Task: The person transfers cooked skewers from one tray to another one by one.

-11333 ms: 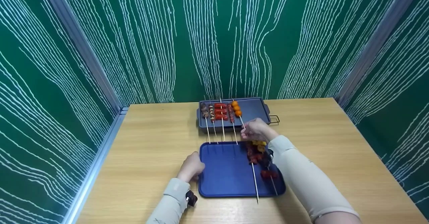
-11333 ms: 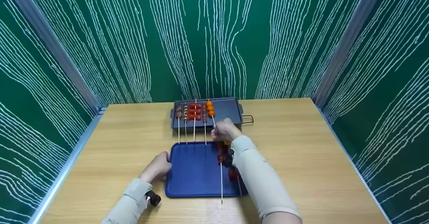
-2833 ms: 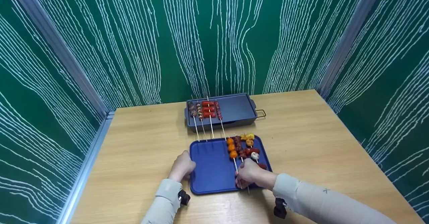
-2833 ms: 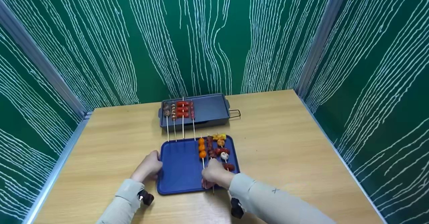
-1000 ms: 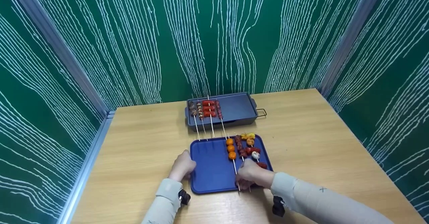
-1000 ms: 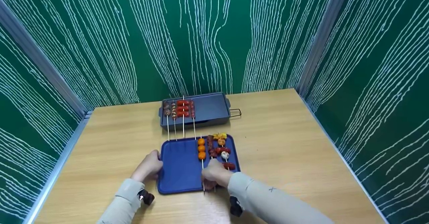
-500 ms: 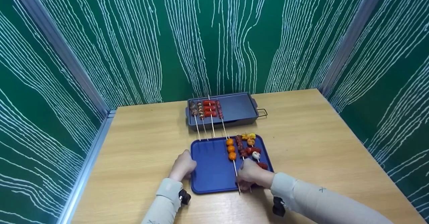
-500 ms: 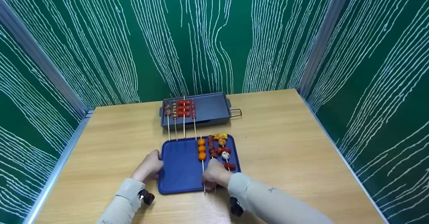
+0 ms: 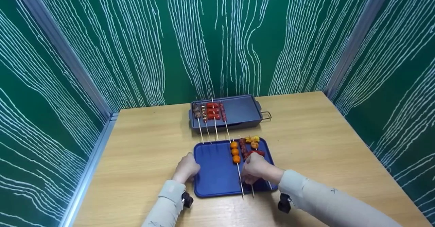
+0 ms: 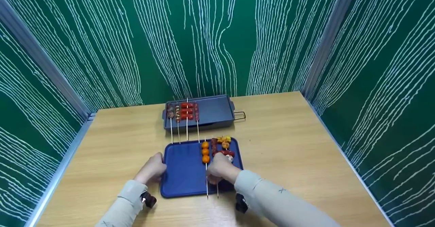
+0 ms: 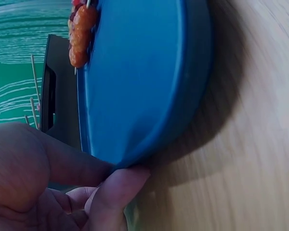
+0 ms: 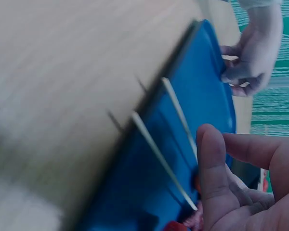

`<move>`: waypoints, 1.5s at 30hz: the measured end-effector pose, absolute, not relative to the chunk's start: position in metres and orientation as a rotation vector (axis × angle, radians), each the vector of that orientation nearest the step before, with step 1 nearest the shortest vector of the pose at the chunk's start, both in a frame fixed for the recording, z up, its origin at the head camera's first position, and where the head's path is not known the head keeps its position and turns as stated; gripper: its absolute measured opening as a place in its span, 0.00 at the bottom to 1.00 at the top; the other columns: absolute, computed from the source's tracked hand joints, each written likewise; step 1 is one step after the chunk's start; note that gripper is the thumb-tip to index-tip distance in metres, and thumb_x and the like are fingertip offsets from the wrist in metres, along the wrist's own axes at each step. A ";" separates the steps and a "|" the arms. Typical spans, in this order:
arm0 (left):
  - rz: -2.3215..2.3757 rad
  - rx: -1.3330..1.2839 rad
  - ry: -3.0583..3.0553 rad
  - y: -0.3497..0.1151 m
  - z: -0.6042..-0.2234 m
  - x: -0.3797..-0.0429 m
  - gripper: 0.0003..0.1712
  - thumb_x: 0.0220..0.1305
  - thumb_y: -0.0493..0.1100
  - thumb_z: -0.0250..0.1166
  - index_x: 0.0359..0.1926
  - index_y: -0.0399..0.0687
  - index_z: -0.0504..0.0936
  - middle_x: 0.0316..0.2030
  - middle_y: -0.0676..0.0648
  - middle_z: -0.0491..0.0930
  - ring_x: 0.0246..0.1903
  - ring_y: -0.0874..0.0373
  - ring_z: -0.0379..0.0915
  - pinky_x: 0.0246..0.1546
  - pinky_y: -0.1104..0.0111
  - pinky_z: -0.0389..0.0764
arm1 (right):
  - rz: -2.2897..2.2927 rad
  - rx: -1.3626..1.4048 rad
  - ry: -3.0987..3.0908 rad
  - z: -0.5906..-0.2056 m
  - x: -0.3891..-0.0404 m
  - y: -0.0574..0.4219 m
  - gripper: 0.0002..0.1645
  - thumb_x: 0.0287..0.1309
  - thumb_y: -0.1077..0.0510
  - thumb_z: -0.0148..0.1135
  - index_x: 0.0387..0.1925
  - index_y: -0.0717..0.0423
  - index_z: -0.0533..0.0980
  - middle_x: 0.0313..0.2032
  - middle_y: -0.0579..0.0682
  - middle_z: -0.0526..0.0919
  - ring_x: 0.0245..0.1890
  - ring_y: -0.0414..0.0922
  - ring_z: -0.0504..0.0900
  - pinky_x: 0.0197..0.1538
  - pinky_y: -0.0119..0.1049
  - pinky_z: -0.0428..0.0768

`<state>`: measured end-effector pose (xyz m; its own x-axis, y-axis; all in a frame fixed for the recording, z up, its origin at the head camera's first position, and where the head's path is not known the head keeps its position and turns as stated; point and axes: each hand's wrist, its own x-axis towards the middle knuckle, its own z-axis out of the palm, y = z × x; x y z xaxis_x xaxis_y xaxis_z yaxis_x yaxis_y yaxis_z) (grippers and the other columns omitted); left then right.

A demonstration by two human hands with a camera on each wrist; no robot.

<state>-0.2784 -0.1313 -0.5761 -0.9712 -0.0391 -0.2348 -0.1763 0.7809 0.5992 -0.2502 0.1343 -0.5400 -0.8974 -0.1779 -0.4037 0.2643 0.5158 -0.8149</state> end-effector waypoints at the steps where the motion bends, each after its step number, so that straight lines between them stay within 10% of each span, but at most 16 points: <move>1: 0.967 -0.169 2.759 -0.131 -0.576 -0.279 0.22 0.57 0.33 0.53 0.53 0.29 0.70 0.37 0.34 0.78 0.11 0.51 0.73 0.08 0.61 0.77 | -1.361 0.073 2.323 -0.537 -0.252 0.135 0.04 0.46 0.73 0.63 0.20 0.68 0.80 0.17 0.58 0.83 0.14 0.47 0.82 0.21 0.41 0.85; 11: 0.941 -0.192 2.734 -0.132 -0.567 -0.285 0.14 0.56 0.31 0.53 0.45 0.32 0.75 0.36 0.36 0.77 0.12 0.50 0.75 0.10 0.59 0.80 | -1.394 0.095 2.394 -0.516 -0.266 0.149 0.09 0.51 0.72 0.55 0.25 0.63 0.80 0.22 0.57 0.85 0.15 0.44 0.80 0.17 0.35 0.81; 18: 0.813 -0.147 2.791 -0.132 -0.554 -0.290 0.06 0.54 0.34 0.53 0.29 0.38 0.77 0.20 0.42 0.77 0.13 0.46 0.79 0.07 0.62 0.76 | -1.463 0.115 2.388 -0.506 -0.278 0.169 0.06 0.52 0.67 0.67 0.33 0.61 0.78 0.25 0.56 0.85 0.15 0.42 0.79 0.19 0.34 0.81; 30: 0.846 -0.104 2.815 -0.140 -0.518 -0.313 0.17 0.55 0.32 0.52 0.12 0.48 0.70 0.09 0.49 0.73 0.12 0.53 0.76 0.06 0.71 0.67 | -1.603 0.106 2.462 -0.518 -0.294 0.214 0.22 0.51 0.65 0.70 0.48 0.67 0.76 0.29 0.55 0.84 0.20 0.45 0.82 0.22 0.36 0.83; 39: 1.256 -0.050 2.810 -0.139 -0.509 -0.335 0.09 0.54 0.32 0.52 0.19 0.46 0.69 0.19 0.51 0.67 0.15 0.59 0.67 0.15 0.71 0.71 | -1.551 0.232 2.496 -0.540 -0.291 0.235 0.24 0.52 0.64 0.69 0.51 0.67 0.74 0.30 0.55 0.80 0.28 0.52 0.84 0.30 0.45 0.86; 45: 1.452 -0.113 2.681 -0.136 -0.505 -0.348 0.16 0.62 0.37 0.57 0.48 0.32 0.79 0.37 0.42 0.79 0.27 0.54 0.78 0.26 0.65 0.85 | -1.534 0.287 2.513 -0.552 -0.288 0.242 0.26 0.51 0.67 0.68 0.52 0.68 0.73 0.31 0.55 0.76 0.26 0.49 0.83 0.30 0.44 0.86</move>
